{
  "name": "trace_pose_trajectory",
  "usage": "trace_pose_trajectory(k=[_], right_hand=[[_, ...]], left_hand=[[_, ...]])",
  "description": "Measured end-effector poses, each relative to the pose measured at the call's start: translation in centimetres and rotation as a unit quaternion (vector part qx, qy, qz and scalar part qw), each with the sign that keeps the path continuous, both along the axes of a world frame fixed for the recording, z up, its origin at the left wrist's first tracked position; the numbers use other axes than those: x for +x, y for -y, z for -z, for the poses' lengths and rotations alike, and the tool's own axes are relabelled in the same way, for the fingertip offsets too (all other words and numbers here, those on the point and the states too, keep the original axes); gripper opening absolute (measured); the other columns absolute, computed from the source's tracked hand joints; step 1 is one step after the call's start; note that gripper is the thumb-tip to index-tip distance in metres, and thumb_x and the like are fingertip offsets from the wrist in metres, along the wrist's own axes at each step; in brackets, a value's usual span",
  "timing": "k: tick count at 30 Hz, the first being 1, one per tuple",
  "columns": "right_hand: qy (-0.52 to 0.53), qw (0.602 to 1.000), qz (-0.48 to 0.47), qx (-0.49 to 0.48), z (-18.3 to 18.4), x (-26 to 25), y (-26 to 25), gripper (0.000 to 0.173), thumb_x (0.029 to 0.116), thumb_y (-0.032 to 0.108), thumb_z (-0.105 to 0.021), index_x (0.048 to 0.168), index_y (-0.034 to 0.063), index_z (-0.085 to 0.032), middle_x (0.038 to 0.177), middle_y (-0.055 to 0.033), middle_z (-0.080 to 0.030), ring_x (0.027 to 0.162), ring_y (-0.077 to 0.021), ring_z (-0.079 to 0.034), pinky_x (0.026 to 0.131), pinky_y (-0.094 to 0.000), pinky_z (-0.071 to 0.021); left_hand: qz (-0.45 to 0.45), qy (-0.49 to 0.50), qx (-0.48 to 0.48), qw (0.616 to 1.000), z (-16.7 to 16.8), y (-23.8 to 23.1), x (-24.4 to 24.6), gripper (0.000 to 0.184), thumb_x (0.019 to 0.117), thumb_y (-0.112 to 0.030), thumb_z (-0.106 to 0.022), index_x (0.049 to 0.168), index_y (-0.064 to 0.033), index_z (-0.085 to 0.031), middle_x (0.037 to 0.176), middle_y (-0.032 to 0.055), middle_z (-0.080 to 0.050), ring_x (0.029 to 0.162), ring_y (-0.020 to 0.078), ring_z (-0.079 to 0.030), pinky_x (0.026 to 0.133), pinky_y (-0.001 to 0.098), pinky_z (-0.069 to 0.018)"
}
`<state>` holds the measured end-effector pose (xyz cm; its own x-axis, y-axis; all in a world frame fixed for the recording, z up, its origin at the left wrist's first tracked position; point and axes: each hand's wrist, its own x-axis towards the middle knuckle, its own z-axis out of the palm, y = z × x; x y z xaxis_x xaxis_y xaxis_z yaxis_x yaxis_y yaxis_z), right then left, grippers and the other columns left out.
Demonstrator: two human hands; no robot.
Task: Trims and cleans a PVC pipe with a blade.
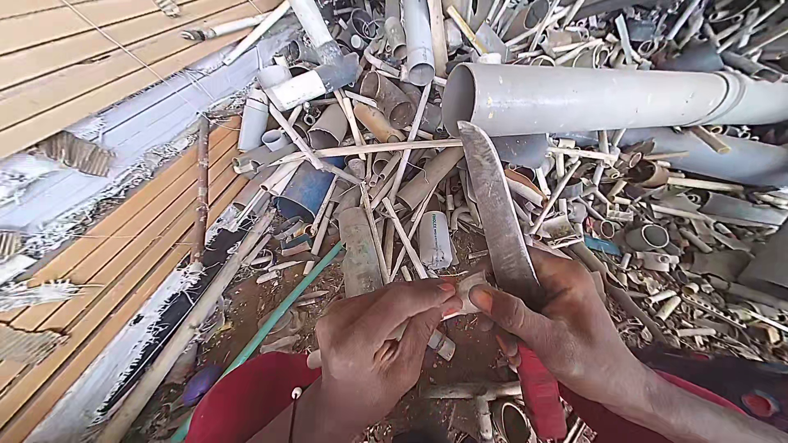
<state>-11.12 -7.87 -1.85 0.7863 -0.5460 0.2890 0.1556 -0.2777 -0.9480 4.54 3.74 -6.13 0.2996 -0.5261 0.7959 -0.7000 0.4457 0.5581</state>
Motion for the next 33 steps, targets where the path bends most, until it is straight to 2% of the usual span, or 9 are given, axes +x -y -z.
trace_pose_trajectory(k=[6, 10, 12, 14, 16, 22, 27, 30, 33], right_hand=[[0.090, 0.975, -0.157, -0.129, 1.1, -0.7, 1.4, 0.023, 0.0975, 0.019, -0.062, 0.110, 0.0003, -0.068, 0.100, -0.0042, -0.066, 0.089, 0.0042, -0.058, 0.076, -0.0093, -0.0479], [0.118, 0.964, -0.228, -0.069, 0.3, -0.8, 1.6, 0.019, 0.1013, 0.019, -0.059, 0.108, 0.0027, -0.066, 0.106, -0.0053, -0.061, 0.084, 0.0030, -0.058, 0.070, -0.0100, -0.0498], [0.107, 0.969, -0.222, -0.024, 0.0, -1.0, 1.8, 0.019, 0.1001, 0.021, -0.062, 0.111, 0.0055, -0.067, 0.104, -0.0004, -0.062, 0.077, 0.0048, -0.058, 0.063, -0.0109, -0.0508], [0.091, 0.973, -0.214, 0.013, -0.3, -1.1, 2.2, 0.022, 0.0997, 0.022, -0.063, 0.116, 0.0075, -0.066, 0.101, 0.0045, -0.064, 0.070, 0.0069, -0.056, 0.056, -0.0108, -0.0496], [0.076, 0.974, -0.206, 0.051, -0.6, -1.2, 2.5, 0.022, 0.0998, 0.023, -0.063, 0.117, 0.0102, -0.066, 0.093, 0.0081, -0.065, 0.063, 0.0074, -0.055, 0.051, -0.0107, -0.0487], [0.070, 0.970, -0.173, 0.154, -1.2, -1.3, 2.7, 0.017, 0.0965, 0.020, -0.063, 0.111, 0.0137, -0.069, 0.078, 0.0109, -0.065, 0.058, 0.0048, -0.058, 0.050, -0.0129, -0.0513], [0.025, 0.967, -0.132, 0.216, -2.0, -1.0, 2.3, 0.014, 0.0943, 0.023, -0.063, 0.104, 0.0151, -0.070, 0.064, 0.0091, -0.061, 0.050, 0.0024, -0.057, 0.045, -0.0147, -0.0505], [-0.026, 0.968, -0.066, 0.240, -2.9, -0.8, 1.6, 0.008, 0.0952, 0.023, -0.064, 0.098, 0.0150, -0.064, 0.059, 0.0057, -0.057, 0.044, -0.0010, -0.056, 0.041, -0.0168, -0.0504], [-0.031, 0.969, -0.065, 0.235, -2.9, -0.7, 1.6, 0.007, 0.0959, 0.021, -0.066, 0.095, 0.0151, -0.062, 0.059, 0.0056, -0.056, 0.043, -0.0005, -0.054, 0.040, -0.0159, -0.0493]], left_hand=[[0.080, -0.332, 0.134, 0.930, -1.0, 0.5, 0.2, 0.004, 0.1061, -0.010, -0.052, 0.106, -0.0107, -0.056, 0.084, -0.0049, -0.075, 0.059, 0.0049, -0.070, 0.051, 0.0181, -0.0596], [0.071, -0.485, 0.231, 0.840, -2.1, 1.2, 0.9, 0.016, 0.1045, -0.006, -0.048, 0.115, -0.0096, -0.059, 0.104, 0.0020, -0.072, 0.075, 0.0095, -0.072, 0.061, 0.0218, -0.0608], [0.079, -0.461, 0.225, 0.855, -1.5, 1.8, 1.0, 0.026, 0.0953, 0.004, -0.051, 0.116, -0.0088, -0.062, 0.114, 0.0031, -0.065, 0.088, 0.0102, -0.071, 0.074, 0.0247, -0.0621], [0.130, -0.437, 0.182, 0.871, -0.6, 2.2, 0.9, 0.026, 0.0937, 0.005, -0.048, 0.092, -0.0114, -0.068, 0.094, -0.0014, -0.070, 0.086, 0.0074, -0.068, 0.077, 0.0237, -0.0594], [0.220, -0.428, 0.161, 0.862, -0.2, 2.3, 0.8, 0.038, 0.0914, 0.002, -0.040, 0.071, -0.0193, -0.064, 0.075, -0.0092, -0.066, 0.076, 0.0004, -0.064, 0.073, 0.0184, -0.0551], [0.320, -0.476, 0.175, 0.800, -0.2, 1.7, 0.0, 0.042, 0.0840, -0.006, -0.038, 0.049, -0.0280, -0.044, 0.048, -0.0195, -0.037, 0.044, -0.0095, -0.035, 0.042, 0.0122, -0.0254], [0.268, -0.476, 0.224, 0.807, -0.1, 1.0, 0.4, 0.039, 0.0867, -0.012, -0.037, 0.053, -0.0297, -0.042, 0.050, -0.0196, -0.031, 0.043, -0.0090, -0.030, 0.041, 0.0121, -0.0218], [0.193, -0.418, 0.246, 0.853, -0.1, 0.7, 0.1, 0.039, 0.1029, -0.020, -0.029, 0.068, -0.0285, -0.044, 0.058, -0.0192, -0.032, 0.048, -0.0094, -0.029, 0.043, 0.0095, -0.0225], [0.163, -0.280, 0.227, 0.919, 0.2, 0.5, 0.1, 0.035, 0.1110, -0.031, -0.029, 0.088, -0.0223, -0.054, 0.076, -0.0175, -0.046, 0.067, -0.0084, -0.043, 0.062, 0.0099, -0.0367]])
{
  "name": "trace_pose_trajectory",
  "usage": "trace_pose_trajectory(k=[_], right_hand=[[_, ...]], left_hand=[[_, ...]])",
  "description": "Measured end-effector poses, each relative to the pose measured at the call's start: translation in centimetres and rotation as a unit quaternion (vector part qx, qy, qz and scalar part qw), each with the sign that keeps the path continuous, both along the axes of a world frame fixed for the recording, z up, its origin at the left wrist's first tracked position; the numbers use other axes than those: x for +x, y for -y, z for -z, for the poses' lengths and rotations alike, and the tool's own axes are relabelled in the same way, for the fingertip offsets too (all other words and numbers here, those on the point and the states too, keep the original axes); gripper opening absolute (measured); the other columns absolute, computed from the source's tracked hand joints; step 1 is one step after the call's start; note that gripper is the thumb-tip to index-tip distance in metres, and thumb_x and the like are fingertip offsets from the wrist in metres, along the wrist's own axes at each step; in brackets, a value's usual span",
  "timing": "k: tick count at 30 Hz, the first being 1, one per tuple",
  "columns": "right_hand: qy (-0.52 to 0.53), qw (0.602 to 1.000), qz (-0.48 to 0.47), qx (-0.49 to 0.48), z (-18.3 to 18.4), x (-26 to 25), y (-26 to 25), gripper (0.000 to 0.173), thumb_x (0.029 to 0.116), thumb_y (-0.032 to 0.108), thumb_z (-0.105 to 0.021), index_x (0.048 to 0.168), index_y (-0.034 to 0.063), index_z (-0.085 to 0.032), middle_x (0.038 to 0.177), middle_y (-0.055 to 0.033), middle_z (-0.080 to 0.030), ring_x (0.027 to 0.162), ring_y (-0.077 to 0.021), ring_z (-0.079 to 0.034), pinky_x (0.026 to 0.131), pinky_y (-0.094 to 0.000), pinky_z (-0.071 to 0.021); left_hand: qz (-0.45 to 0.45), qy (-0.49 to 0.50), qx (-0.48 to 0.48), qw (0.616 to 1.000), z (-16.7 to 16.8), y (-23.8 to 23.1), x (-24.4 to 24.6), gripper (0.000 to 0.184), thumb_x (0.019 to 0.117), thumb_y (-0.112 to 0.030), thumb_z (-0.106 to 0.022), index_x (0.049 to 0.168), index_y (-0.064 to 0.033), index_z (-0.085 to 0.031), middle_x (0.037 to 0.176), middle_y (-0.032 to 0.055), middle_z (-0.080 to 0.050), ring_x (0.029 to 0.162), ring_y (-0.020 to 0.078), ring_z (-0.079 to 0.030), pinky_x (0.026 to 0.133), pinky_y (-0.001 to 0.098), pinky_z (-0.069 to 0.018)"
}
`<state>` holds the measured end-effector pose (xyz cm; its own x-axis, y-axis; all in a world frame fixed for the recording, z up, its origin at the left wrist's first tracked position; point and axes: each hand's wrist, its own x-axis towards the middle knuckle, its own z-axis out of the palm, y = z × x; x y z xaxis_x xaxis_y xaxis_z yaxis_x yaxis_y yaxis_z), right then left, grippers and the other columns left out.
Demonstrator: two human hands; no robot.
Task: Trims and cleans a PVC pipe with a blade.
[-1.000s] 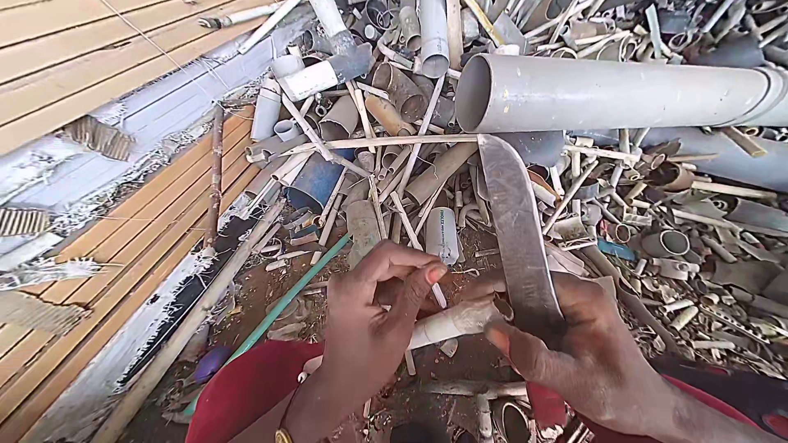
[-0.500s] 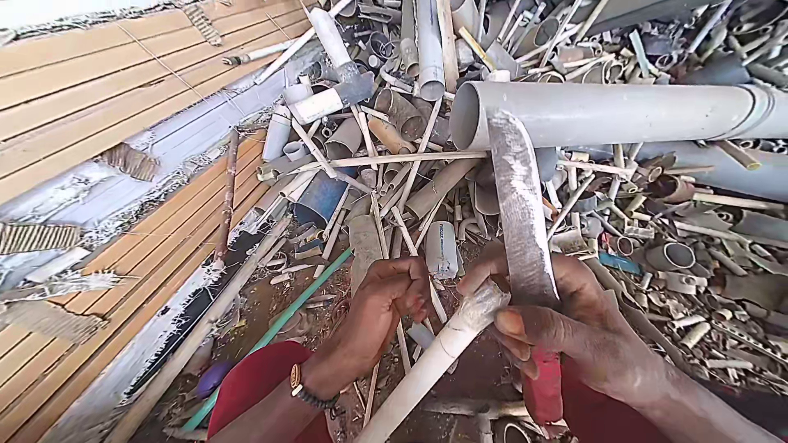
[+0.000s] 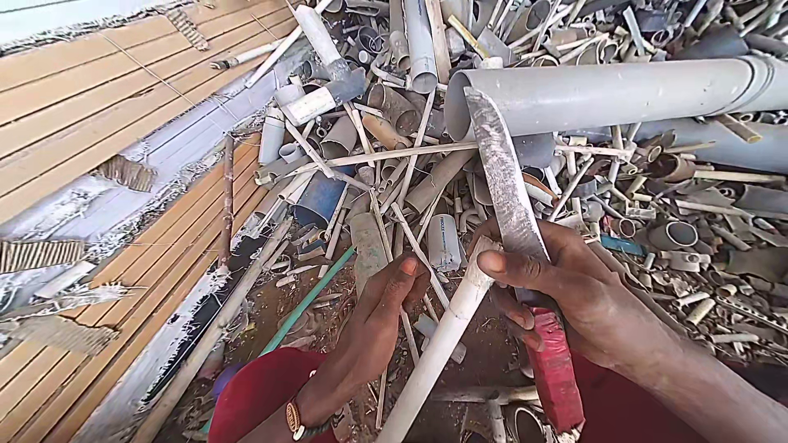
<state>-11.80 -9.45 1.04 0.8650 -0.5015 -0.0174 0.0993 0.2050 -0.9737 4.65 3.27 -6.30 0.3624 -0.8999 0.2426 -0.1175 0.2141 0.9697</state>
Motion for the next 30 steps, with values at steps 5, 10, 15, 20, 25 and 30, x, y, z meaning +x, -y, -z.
trace_pose_trajectory(k=[5, 10, 15, 20, 25, 30], right_hand=[[0.008, 0.999, -0.020, -0.036, 0.5, 0.0, 0.1, 0.012, 0.0988, 0.025, -0.067, 0.093, 0.0160, -0.061, 0.060, 0.0065, -0.055, 0.044, 0.0012, -0.052, 0.041, -0.0137, -0.0472], [-0.008, 0.999, -0.015, -0.038, 0.7, 0.0, 0.3, 0.011, 0.0998, 0.022, -0.064, 0.091, 0.0159, -0.062, 0.061, 0.0067, -0.058, 0.045, 0.0012, -0.053, 0.041, -0.0139, -0.0476], [-0.014, 0.999, -0.023, -0.037, 0.7, 0.0, 0.3, 0.011, 0.1005, 0.022, -0.063, 0.092, 0.0152, -0.064, 0.060, 0.0059, -0.059, 0.045, 0.0011, -0.054, 0.041, -0.0139, -0.0474], [0.000, 0.999, -0.031, -0.042, 0.7, 0.2, 0.4, 0.012, 0.1011, 0.021, -0.061, 0.091, 0.0135, -0.064, 0.063, 0.0037, -0.061, 0.045, 0.0010, -0.053, 0.042, -0.0129, -0.0465], [0.013, 0.998, -0.016, -0.058, 0.5, 0.1, 0.7, 0.013, 0.1003, 0.025, -0.063, 0.092, 0.0148, -0.066, 0.058, 0.0046, -0.057, 0.044, 0.0003, -0.053, 0.042, -0.0139, -0.0476], [0.002, 0.998, -0.013, -0.068, 0.5, -0.3, 0.8, 0.014, 0.1001, 0.026, -0.062, 0.091, 0.0162, -0.065, 0.057, 0.0054, -0.055, 0.044, -0.0001, -0.053, 0.042, -0.0145, -0.0479]], left_hand=[[-0.056, 0.162, -0.114, 0.978, 0.1, 0.2, 0.2, 0.018, 0.1023, -0.016, -0.061, 0.110, -0.0084, -0.075, 0.101, -0.0061, -0.070, 0.091, -0.0019, -0.065, 0.082, 0.0139, -0.0564], [-0.054, 0.050, -0.158, 0.985, -0.5, 0.2, 0.6, 0.013, 0.0826, -0.009, -0.083, 0.095, -0.0124, -0.081, 0.089, -0.0064, -0.078, 0.079, 0.0026, -0.074, 0.073, 0.0182, -0.0628], [-0.035, 0.021, -0.145, 0.989, -0.7, 0.3, 0.6, 0.020, 0.0779, -0.001, -0.084, 0.094, -0.0096, -0.078, 0.090, -0.0028, -0.078, 0.077, 0.0064, -0.074, 0.073, 0.0212, -0.0640], [-0.054, 0.015, -0.130, 0.990, -0.9, 0.3, 0.3, 0.021, 0.0789, 0.002, -0.082, 0.096, -0.0086, -0.076, 0.092, -0.0036, -0.078, 0.079, 0.0062, -0.075, 0.075, 0.0209, -0.0637], [-0.022, 0.005, -0.125, 0.992, -0.7, 0.4, 0.6, 0.016, 0.0859, -0.006, -0.079, 0.102, -0.0060, -0.079, 0.091, -0.0025, -0.079, 0.079, 0.0058, -0.075, 0.073, 0.0212, -0.0638], [-0.020, 0.033, -0.099, 0.994, -0.5, 0.5, 0.3, 0.008, 0.0920, -0.023, -0.075, 0.089, -0.0155, -0.075, 0.078, -0.0136, -0.073, 0.065, -0.0014, -0.069, 0.060, 0.0166, -0.0613]])
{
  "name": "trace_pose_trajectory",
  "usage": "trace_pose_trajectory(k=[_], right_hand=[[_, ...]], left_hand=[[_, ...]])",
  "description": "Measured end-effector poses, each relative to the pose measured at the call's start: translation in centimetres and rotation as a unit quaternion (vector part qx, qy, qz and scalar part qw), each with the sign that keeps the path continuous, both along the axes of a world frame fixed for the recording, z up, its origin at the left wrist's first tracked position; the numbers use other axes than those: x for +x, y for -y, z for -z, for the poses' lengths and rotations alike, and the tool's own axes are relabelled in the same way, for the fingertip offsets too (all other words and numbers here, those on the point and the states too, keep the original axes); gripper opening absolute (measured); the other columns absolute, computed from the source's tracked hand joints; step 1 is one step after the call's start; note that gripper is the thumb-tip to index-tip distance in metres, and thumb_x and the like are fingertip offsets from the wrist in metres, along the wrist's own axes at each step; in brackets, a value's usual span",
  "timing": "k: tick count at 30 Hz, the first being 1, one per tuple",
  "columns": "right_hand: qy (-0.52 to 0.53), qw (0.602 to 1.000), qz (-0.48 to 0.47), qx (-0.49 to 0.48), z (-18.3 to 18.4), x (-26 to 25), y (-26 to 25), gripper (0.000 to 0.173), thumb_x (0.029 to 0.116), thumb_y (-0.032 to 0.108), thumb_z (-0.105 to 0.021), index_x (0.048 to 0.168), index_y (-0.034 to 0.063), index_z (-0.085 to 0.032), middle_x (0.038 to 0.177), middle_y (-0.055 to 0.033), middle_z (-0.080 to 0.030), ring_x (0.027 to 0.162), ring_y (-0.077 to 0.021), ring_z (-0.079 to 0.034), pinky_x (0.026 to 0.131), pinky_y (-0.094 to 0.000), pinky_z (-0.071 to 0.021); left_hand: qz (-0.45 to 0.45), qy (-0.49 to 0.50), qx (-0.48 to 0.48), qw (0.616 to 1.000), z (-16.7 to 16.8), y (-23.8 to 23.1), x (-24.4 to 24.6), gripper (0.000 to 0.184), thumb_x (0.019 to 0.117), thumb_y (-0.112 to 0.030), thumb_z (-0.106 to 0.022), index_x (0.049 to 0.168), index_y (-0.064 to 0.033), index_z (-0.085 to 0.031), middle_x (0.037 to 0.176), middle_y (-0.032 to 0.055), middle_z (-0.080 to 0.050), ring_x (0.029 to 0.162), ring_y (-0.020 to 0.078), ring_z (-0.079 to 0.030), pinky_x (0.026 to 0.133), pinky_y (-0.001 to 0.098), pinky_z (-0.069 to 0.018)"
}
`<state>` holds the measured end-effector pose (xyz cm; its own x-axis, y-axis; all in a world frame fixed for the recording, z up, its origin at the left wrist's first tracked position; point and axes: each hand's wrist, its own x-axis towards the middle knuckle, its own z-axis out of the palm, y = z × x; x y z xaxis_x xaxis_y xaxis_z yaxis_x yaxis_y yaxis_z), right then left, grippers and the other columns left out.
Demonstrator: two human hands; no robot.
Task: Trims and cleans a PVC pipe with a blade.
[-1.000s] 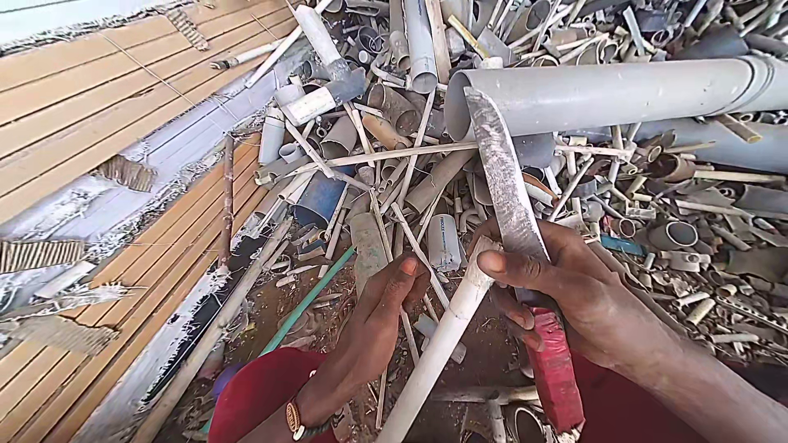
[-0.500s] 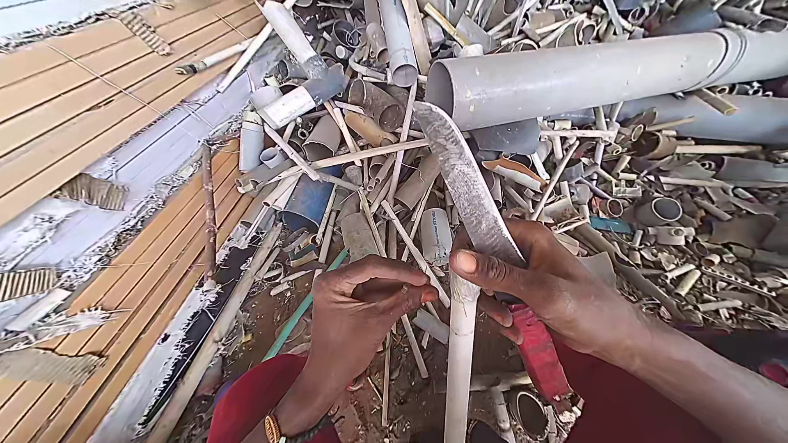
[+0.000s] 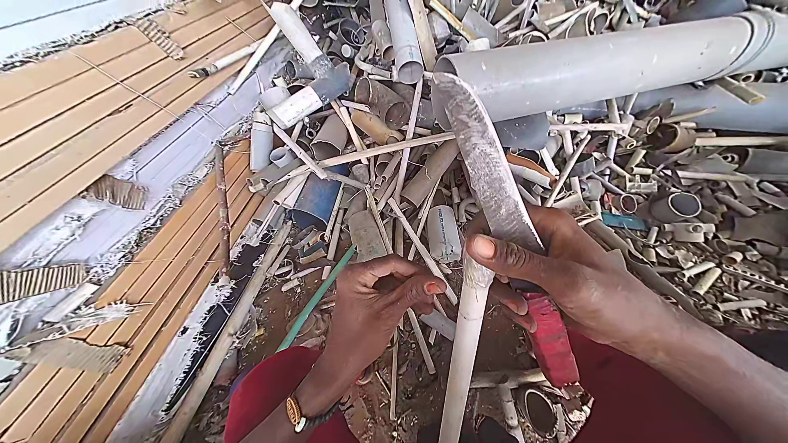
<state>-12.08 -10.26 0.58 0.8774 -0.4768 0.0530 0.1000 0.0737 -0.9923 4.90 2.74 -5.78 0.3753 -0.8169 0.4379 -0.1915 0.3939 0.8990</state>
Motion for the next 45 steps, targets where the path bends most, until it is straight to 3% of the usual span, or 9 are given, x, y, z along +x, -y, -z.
trace_pose_trajectory(k=[3, 6, 9, 15, 22, 29, 36, 40, 45], right_hand=[[0.003, 1.000, -0.002, -0.010, 0.1, -0.1, 0.0, 0.013, 0.1004, 0.025, -0.062, 0.090, 0.0164, -0.065, 0.059, 0.0065, -0.056, 0.046, 0.0004, -0.053, 0.043, -0.0140, -0.0479], [0.006, 1.000, -0.006, -0.005, 0.1, -0.3, 0.1, 0.014, 0.1009, 0.024, -0.062, 0.091, 0.0156, -0.065, 0.060, 0.0054, -0.057, 0.045, 0.0001, -0.053, 0.042, -0.0139, -0.0478], [0.004, 1.000, 0.003, 0.006, 0.0, -0.6, 0.2, 0.012, 0.1005, 0.023, -0.062, 0.091, 0.0155, -0.065, 0.060, 0.0049, -0.057, 0.044, -0.0001, -0.052, 0.041, -0.0140, -0.0473], [-0.004, 1.000, 0.011, 0.013, -0.2, -1.5, 0.4, 0.011, 0.1009, 0.022, -0.061, 0.092, 0.0160, -0.064, 0.060, 0.0056, -0.057, 0.044, 0.0004, -0.052, 0.041, -0.0139, -0.0470], [-0.009, 1.000, 0.002, 0.004, -0.3, -2.0, 0.5, 0.013, 0.1022, 0.021, -0.061, 0.091, 0.0150, -0.063, 0.063, 0.0075, -0.056, 0.045, 0.0015, -0.051, 0.042, -0.0132, -0.0458], [-0.023, 0.999, -0.014, 0.021, -0.7, -2.3, 0.6, 0.016, 0.1041, 0.021, -0.059, 0.090, 0.0131, -0.060, 0.061, 0.0066, -0.053, 0.045, 0.0009, -0.050, 0.042, -0.0143, -0.0461], [-0.046, 0.995, -0.072, 0.045, -0.1, -1.6, -0.9, 0.012, 0.1005, 0.022, -0.066, 0.097, 0.0113, -0.061, 0.066, 0.0050, -0.055, 0.045, -0.0003, -0.050, 0.042, -0.0161, -0.0464], [-0.031, 0.992, -0.117, 0.039, 0.3, -1.2, -1.8, 0.010, 0.0987, 0.021, -0.067, 0.102, 0.0121, -0.063, 0.069, 0.0064, -0.056, 0.047, 0.0006, -0.050, 0.042, -0.0158, -0.0467], [-0.047, 0.990, -0.124, 0.054, 0.2, -0.6, -2.2, 0.008, 0.0991, 0.021, -0.066, 0.099, 0.0136, -0.064, 0.066, 0.0070, -0.056, 0.045, 0.0007, -0.050, 0.041, -0.0157, -0.0466]], left_hand=[[-0.012, 0.034, 0.031, 0.999, 0.2, 0.3, 0.0, 0.021, 0.0991, -0.033, -0.066, 0.083, -0.0198, -0.068, 0.074, -0.0158, -0.066, 0.064, -0.0040, -0.064, 0.058, 0.0142, -0.0570], [0.009, 0.045, 0.060, 0.997, 0.3, 0.3, 0.0, 0.021, 0.1061, -0.027, -0.055, 0.107, -0.0110, -0.068, 0.097, -0.0082, -0.067, 0.082, 0.0006, -0.065, 0.074, 0.0179, -0.0573], [-0.003, 0.027, 0.092, 0.995, 0.3, 0.4, -0.4, 0.037, 0.0910, -0.006, -0.069, 0.126, -0.0060, -0.056, 0.103, -0.0035, -0.055, 0.086, 0.0043, -0.063, 0.076, 0.0189, -0.0596], [-0.034, 0.024, 0.070, 0.997, 0.3, 0.6, -0.7, 0.017, 0.0954, -0.006, -0.066, 0.113, -0.0049, -0.064, 0.098, -0.0030, -0.067, 0.080, 0.0080, -0.071, 0.073, 0.0240, -0.0643], [-0.021, -0.008, 0.055, 0.998, 0.2, 1.4, -1.9, 0.013, 0.0922, -0.007, -0.072, 0.105, -0.0094, -0.075, 0.098, -0.0037, -0.073, 0.073, 0.0090, -0.074, 0.068, 0.0252, -0.0660], [-0.027, 0.041, 0.062, 0.997, 0.5, 2.3, -2.3, 0.008, 0.0884, -0.013, -0.076, 0.096, -0.0140, -0.078, 0.089, -0.0117, -0.070, 0.073, -0.0011, -0.069, 0.068, 0.0161, -0.0617], [-0.075, 0.082, 0.074, 0.991, 0.6, 1.5, -2.5, 0.015, 0.0797, -0.005, -0.073, 0.079, -0.0197, -0.074, 0.078, -0.0190, -0.067, 0.073, -0.0100, -0.063, 0.068, 0.0095, -0.0540], [-0.104, 0.078, 0.104, 0.986, 2.3, 1.5, -1.8, 0.010, 0.0748, -0.006, -0.076, 0.071, -0.0118, -0.069, 0.066, -0.0085, -0.066, 0.058, -0.0036, -0.060, 0.054, 0.0147, -0.0501], [-0.108, 0.104, 0.063, 0.987, 3.1, 1.2, -1.6, 0.012, 0.0872, -0.005, -0.067, 0.077, -0.0069, -0.073, 0.082, -0.0022, -0.069, 0.077, 0.0005, -0.064, 0.071, 0.0177, -0.0537]])
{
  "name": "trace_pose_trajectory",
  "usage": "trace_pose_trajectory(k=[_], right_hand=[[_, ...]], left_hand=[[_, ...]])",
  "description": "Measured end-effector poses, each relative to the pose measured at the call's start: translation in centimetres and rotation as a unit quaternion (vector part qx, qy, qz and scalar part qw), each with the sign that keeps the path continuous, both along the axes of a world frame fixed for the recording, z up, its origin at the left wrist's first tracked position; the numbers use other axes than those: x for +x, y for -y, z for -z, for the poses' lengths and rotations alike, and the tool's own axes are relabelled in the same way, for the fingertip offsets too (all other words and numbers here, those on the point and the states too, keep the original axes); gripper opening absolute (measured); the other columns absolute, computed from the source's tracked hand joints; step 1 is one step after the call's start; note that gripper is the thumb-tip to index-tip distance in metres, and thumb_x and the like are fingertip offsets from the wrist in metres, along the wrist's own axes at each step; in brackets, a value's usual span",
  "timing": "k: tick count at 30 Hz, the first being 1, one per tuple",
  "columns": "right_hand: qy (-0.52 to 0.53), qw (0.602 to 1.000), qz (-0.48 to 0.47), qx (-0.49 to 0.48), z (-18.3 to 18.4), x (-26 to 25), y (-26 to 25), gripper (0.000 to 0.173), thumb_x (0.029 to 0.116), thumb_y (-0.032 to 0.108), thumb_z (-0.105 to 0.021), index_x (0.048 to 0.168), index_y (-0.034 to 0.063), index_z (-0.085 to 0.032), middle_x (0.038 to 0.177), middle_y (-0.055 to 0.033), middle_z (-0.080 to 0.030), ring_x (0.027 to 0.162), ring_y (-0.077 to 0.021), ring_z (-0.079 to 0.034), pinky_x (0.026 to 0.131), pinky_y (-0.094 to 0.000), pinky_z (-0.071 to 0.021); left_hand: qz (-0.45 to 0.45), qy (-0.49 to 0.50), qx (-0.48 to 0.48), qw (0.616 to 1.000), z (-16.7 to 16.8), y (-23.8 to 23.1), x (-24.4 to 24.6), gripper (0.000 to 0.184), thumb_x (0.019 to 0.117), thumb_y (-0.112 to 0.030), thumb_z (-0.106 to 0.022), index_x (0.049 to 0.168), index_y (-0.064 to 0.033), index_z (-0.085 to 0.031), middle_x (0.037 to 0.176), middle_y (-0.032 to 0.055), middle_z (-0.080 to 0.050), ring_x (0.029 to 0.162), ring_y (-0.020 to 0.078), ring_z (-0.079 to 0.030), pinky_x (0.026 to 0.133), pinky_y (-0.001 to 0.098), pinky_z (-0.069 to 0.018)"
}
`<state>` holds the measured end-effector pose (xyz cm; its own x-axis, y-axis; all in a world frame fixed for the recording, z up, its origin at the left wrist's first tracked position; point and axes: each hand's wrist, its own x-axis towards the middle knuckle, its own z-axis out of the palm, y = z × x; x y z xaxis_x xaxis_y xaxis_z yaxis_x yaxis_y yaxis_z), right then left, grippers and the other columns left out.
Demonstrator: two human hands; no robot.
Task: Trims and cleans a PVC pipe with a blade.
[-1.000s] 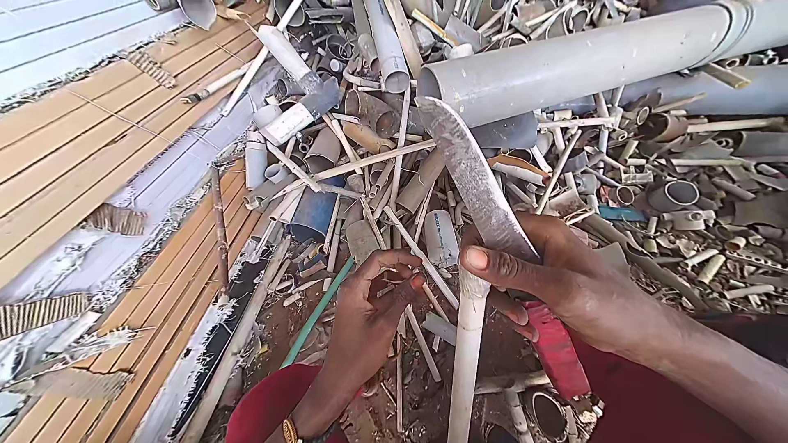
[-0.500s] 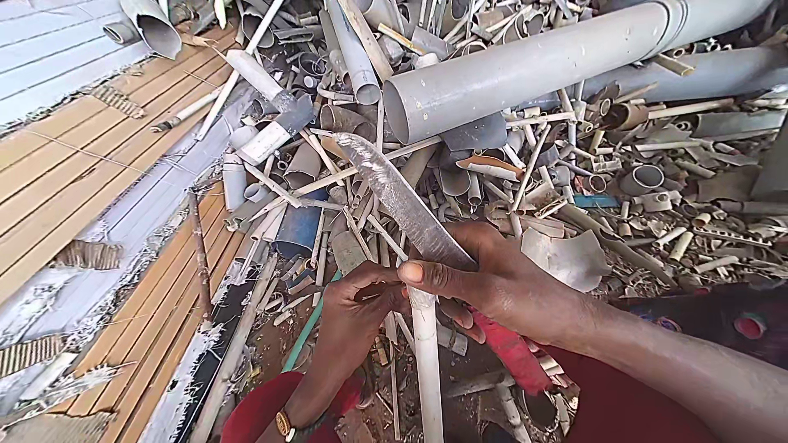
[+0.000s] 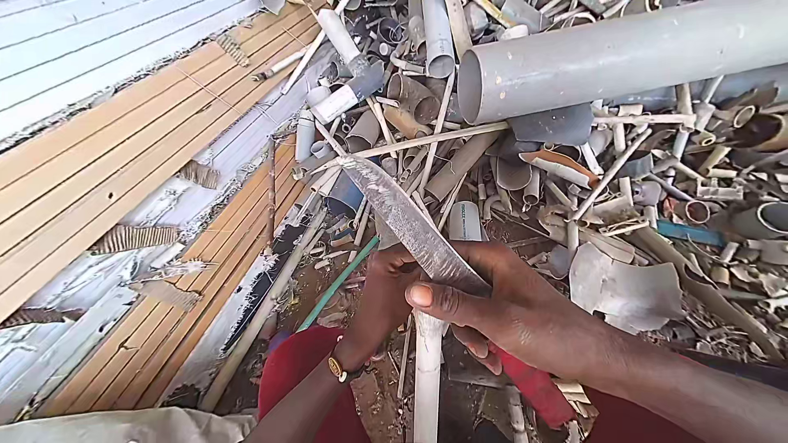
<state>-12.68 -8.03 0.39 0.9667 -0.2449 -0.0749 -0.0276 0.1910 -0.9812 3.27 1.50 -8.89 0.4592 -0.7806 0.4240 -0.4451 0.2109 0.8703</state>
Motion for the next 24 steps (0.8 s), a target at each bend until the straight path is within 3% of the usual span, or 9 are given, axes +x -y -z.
trace_pose_trajectory(k=[2, 3, 5, 8, 12, 16, 18, 21, 24], right_hand=[[0.001, 1.000, 0.005, 0.001, -0.1, 0.1, 0.1, 0.008, 0.0995, 0.022, -0.065, 0.099, 0.0138, -0.064, 0.066, 0.0064, -0.055, 0.045, -0.0002, -0.050, 0.041, -0.0163, -0.0470], [-0.002, 1.000, 0.013, -0.001, -0.2, 0.1, 0.2, 0.008, 0.0994, 0.022, -0.065, 0.099, 0.0143, -0.064, 0.066, 0.0063, -0.055, 0.045, -0.0004, -0.050, 0.041, -0.0163, -0.0471], [-0.002, 1.000, 0.030, 0.000, -0.2, 0.2, 0.4, 0.008, 0.0992, 0.021, -0.065, 0.099, 0.0136, -0.064, 0.065, 0.0059, -0.054, 0.045, -0.0004, -0.051, 0.040, -0.0159, -0.0471], [-0.005, 0.998, 0.057, -0.003, -0.2, 0.2, 0.7, 0.010, 0.0996, 0.023, -0.065, 0.094, 0.0150, -0.062, 0.063, 0.0060, -0.054, 0.045, -0.0007, -0.051, 0.041, -0.0155, -0.0466], [-0.009, 0.997, 0.081, 0.004, -0.3, 0.2, 1.0, 0.010, 0.1013, 0.023, -0.062, 0.095, 0.0142, -0.062, 0.060, 0.0049, -0.052, 0.043, -0.0012, -0.050, 0.041, -0.0154, -0.0464], [-0.005, 0.995, 0.102, -0.008, -0.5, 0.3, 1.3, 0.012, 0.1015, 0.021, -0.061, 0.092, 0.0141, -0.061, 0.060, 0.0049, -0.053, 0.044, -0.0012, -0.051, 0.041, -0.0152, -0.0466], [0.004, 0.993, 0.114, -0.010, -0.4, 0.1, 1.6, 0.012, 0.1014, 0.019, -0.060, 0.090, 0.0134, -0.061, 0.059, 0.0044, -0.052, 0.043, -0.0014, -0.051, 0.041, -0.0153, -0.0468], [0.011, 0.991, 0.135, -0.010, -0.5, -0.6, 2.2, 0.012, 0.1014, 0.017, -0.059, 0.090, 0.0135, -0.061, 0.058, 0.0041, -0.054, 0.043, -0.0013, -0.052, 0.040, -0.0147, -0.0468], [0.024, 0.988, 0.151, -0.030, -0.6, -1.3, 2.7, 0.013, 0.1012, 0.018, -0.058, 0.089, 0.0147, -0.062, 0.058, 0.0045, -0.055, 0.043, -0.0007, -0.052, 0.041, -0.0140, -0.0463]], left_hand=[[0.022, 0.014, 0.010, 1.000, -0.7, -0.2, 0.0, 0.014, 0.0896, -0.002, -0.064, 0.082, -0.0052, -0.075, 0.095, 0.0013, -0.069, 0.091, 0.0027, -0.064, 0.083, 0.0189, -0.0533], [0.023, 0.019, 0.013, 0.999, -1.4, -0.3, -0.2, 0.012, 0.0886, 0.000, -0.065, 0.085, -0.0043, -0.075, 0.094, 0.0007, -0.070, 0.090, 0.0017, -0.066, 0.084, 0.0183, -0.0552], [0.023, 0.025, -0.015, 0.999, -1.5, -0.2, 0.1, 0.009, 0.0861, 0.000, -0.069, 0.094, -0.0008, -0.075, 0.086, -0.0013, -0.074, 0.078, -0.0001, -0.068, 0.073, 0.0170, -0.0587], [-0.022, 0.058, 0.012, 0.998, -2.7, -0.3, -0.5, 0.007, 0.0883, -0.008, -0.065, 0.094, -0.0049, -0.068, 0.070, -0.0159, -0.057, 0.064, -0.0126, -0.052, 0.062, 0.0064, -0.0457], [-0.004, 0.078, 0.066, 0.995, -3.0, -0.1, -0.4, 0.027, 0.0868, -0.006, -0.063, 0.113, 0.0009, -0.064, 0.073, -0.0116, -0.055, 0.065, -0.0101, -0.052, 0.063, 0.0073, -0.0462], [0.063, 0.055, 0.035, 0.996, -2.5, 0.3, -0.3, 0.004, 0.0879, -0.007, -0.069, 0.088, -0.0028, -0.069, 0.085, -0.0058, -0.062, 0.079, -0.0078, -0.060, 0.072, 0.0092, -0.0529], [0.094, 0.039, 0.030, 0.994, -2.1, 0.3, 0.1, 0.004, 0.0869, -0.006, -0.074, 0.090, -0.0032, -0.074, 0.089, -0.0035, -0.069, 0.083, -0.0041, -0.066, 0.076, 0.0125, -0.0581], [0.120, 0.000, 0.022, 0.992, -2.1, 0.4, 0.3, 0.008, 0.0864, -0.003, -0.076, 0.093, -0.0056, -0.080, 0.084, -0.0046, -0.077, 0.074, -0.0028, -0.070, 0.070, 0.0147, -0.0588], [0.118, -0.013, 0.029, 0.992, -3.0, 0.6, -0.1, 0.010, 0.0947, -0.009, -0.069, 0.096, -0.0061, -0.079, 0.081, -0.0077, -0.075, 0.071, -0.0030, -0.069, 0.067, 0.0142, -0.0591]])
